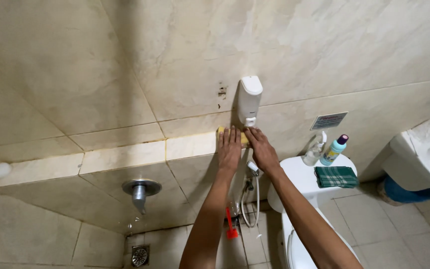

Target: The person scrubs a tiled shower shelf and the adjacent wall using a yellow sponge. They repeatedly wipe the horizontal shelf and the vertical wall surface, moving the sponge back and forth to clean the tiles.

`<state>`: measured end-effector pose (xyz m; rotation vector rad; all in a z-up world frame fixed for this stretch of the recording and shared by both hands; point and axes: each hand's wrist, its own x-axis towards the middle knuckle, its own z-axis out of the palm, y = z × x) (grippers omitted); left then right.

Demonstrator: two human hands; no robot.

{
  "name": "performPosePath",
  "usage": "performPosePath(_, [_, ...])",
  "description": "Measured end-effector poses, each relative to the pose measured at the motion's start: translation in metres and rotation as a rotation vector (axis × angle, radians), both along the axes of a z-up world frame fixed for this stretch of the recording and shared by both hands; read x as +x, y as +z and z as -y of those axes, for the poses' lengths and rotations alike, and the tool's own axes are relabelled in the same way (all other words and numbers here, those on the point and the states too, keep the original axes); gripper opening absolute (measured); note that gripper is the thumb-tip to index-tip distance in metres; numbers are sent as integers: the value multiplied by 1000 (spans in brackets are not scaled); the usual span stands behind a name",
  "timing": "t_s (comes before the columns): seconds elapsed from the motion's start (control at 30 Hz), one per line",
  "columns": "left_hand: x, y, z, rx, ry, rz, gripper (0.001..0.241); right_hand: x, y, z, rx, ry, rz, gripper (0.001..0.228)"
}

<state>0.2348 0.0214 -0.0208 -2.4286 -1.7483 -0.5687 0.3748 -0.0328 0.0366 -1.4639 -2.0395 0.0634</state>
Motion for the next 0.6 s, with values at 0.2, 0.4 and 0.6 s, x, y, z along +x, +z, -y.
performPosePath(0.2, [-10, 8, 9, 57, 23, -23, 67, -5, -12, -13, 35, -19, 109, 52])
performPosePath(0.4, [-37, -24, -10, 173, 97, -105, 65, -38, 8, -6, -4, 3, 169, 75])
performPosePath(0.6, [-95, 7, 12, 74, 86, -49, 65, -88, -11, -22, 114, 88, 109, 66])
